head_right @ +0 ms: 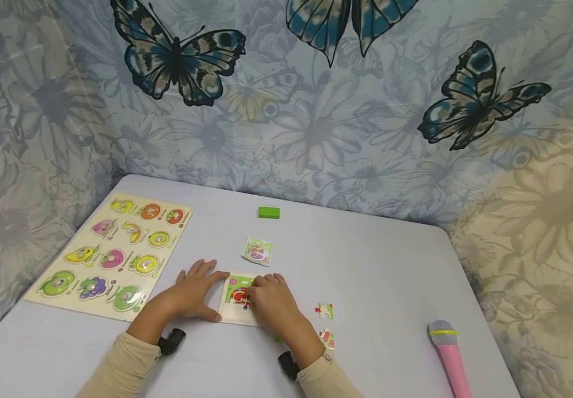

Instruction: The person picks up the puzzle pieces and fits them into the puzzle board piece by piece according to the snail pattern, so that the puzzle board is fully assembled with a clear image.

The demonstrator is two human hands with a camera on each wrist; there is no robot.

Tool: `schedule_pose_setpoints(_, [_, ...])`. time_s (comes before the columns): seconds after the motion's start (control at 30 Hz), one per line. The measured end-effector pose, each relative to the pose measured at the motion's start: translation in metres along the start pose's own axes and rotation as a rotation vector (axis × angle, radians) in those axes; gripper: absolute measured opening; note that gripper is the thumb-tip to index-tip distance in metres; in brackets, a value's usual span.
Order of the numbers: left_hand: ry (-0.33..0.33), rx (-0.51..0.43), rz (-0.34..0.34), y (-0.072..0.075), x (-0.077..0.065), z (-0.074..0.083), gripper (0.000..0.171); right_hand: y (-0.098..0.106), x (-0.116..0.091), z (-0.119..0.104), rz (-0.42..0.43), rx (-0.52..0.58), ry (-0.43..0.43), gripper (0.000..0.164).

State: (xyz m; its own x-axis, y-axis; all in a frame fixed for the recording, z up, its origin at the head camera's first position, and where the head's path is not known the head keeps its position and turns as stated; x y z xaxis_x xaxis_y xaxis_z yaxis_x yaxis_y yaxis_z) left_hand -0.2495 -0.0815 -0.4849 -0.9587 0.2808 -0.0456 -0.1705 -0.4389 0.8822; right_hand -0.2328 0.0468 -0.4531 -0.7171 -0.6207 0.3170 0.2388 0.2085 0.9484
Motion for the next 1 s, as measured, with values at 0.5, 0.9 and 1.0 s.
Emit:
schedule_pose_setpoints(0.5, [0.011, -0.028, -0.002, 0.003, -0.003, -0.001, 0.09, 0.027, -0.042, 0.052, -0.091, 0.204, -0.148, 0.032])
schedule_pose_setpoints(0.9, [-0.029, -0.006, 0.008, 0.01, -0.004, -0.005, 0.091, 0.042, -0.093, 0.115, -0.086, 0.092, -0.42, 0.032])
schedule_pose_setpoints(1.0, [-0.045, -0.013, 0.002, 0.006, -0.002, 0.002, 0.091, 0.042, -0.103, 0.121, -0.1, 0.081, -0.443, 0.03])
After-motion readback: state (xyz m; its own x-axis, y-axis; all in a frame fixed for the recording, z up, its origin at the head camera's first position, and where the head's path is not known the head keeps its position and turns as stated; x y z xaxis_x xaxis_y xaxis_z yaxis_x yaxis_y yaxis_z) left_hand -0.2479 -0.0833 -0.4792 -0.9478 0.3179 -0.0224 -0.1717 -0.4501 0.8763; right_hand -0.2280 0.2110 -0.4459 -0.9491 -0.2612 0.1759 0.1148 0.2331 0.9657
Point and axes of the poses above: each hand's wrist, its own x-axis towards the middle knuckle, its own y-axis out of the back of the hand, z = x × y, the point moved 9 cm from there along x, towards the middle knuckle, and after that the axes turned 10 degrees about z, right-handed, at the moved point
